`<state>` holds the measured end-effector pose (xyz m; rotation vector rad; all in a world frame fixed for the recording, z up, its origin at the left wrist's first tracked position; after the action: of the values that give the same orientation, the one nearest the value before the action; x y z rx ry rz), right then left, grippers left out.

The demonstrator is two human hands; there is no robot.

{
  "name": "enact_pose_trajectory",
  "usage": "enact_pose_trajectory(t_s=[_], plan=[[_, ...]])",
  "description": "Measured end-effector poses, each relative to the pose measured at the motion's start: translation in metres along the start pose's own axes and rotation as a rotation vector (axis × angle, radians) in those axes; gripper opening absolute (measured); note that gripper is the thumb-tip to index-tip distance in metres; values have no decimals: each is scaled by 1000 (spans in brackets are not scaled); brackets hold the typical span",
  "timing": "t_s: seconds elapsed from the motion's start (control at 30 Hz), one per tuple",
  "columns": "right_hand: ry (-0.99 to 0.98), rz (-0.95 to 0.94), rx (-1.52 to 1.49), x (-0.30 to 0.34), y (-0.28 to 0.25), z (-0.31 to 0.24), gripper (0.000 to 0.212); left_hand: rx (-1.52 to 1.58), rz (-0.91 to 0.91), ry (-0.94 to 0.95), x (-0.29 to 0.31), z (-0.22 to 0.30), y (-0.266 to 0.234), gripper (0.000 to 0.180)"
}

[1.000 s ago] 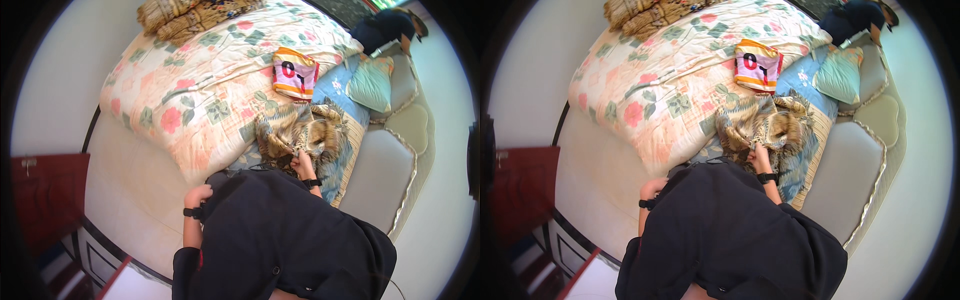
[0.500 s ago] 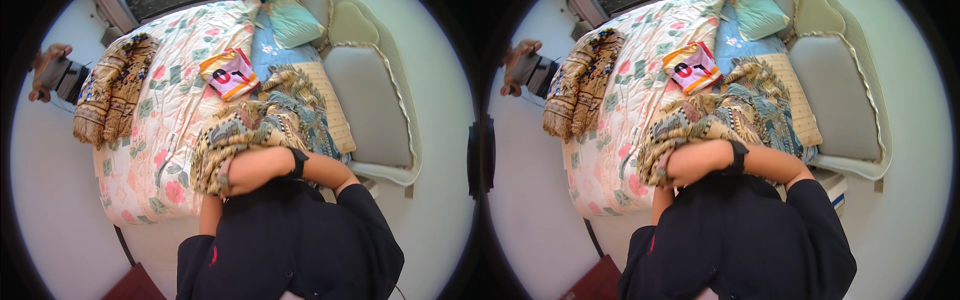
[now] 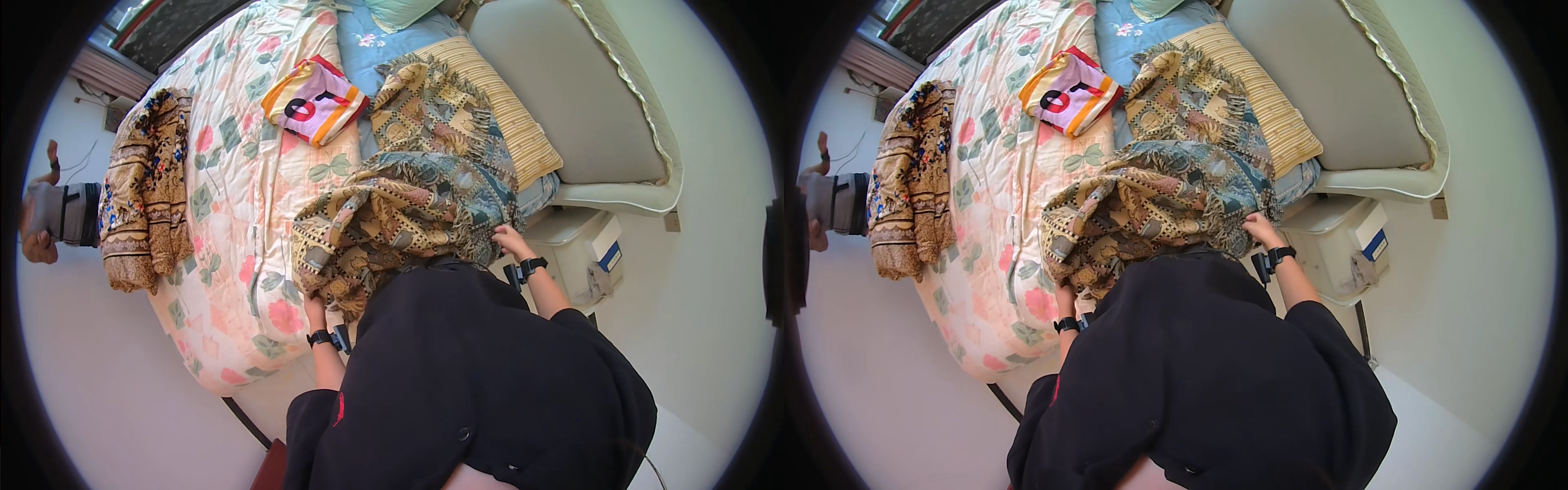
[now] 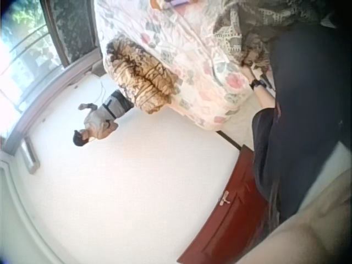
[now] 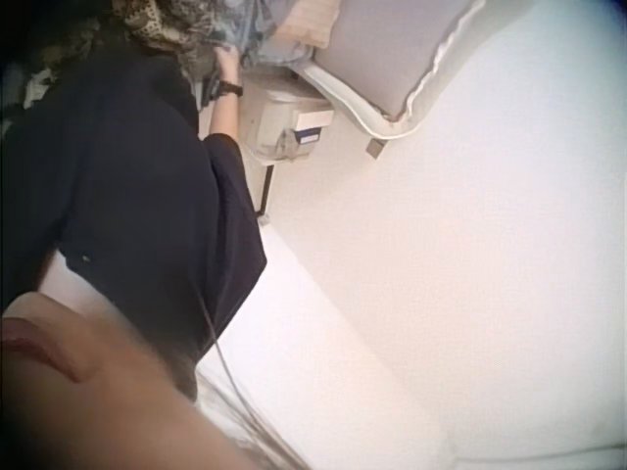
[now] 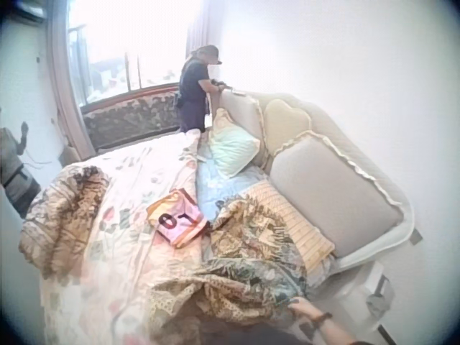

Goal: The person shakes out and spreads a patterned blanket onto a bed, then ties the fringe tassels along the edge of the blanket by hand.

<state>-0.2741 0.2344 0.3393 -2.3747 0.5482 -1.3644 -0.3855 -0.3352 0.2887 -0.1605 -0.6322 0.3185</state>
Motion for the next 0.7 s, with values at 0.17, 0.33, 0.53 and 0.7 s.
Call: enact_pose_trajectory(t_s=[0.17, 0.33, 0.53, 0.7], plan=[[259, -257, 365, -28, 45, 59, 21, -290, 105, 185, -20, -73, -41, 20], [-105, 3, 276, -103, 28, 36, 16, -171, -8, -83, 21, -49, 10, 12], [-492, 425, 609, -129, -6, -61, 37, -522, -185, -45, 124, -7, 61, 22], [-135, 202, 594, -169, -28, -15, 48, -297, -139, -365, 137, -51, 66, 33]])
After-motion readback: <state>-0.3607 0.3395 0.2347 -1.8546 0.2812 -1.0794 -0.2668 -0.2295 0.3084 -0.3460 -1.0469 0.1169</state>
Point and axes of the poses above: each hand's wrist, its own x-axis away from the middle knuckle, its own y-axis out of the palm, z = x × y, the point moved 7 cm from there along -x, towards the middle knuckle, and after that the axes turned 7 degrees about z, right-handed, at the moved point
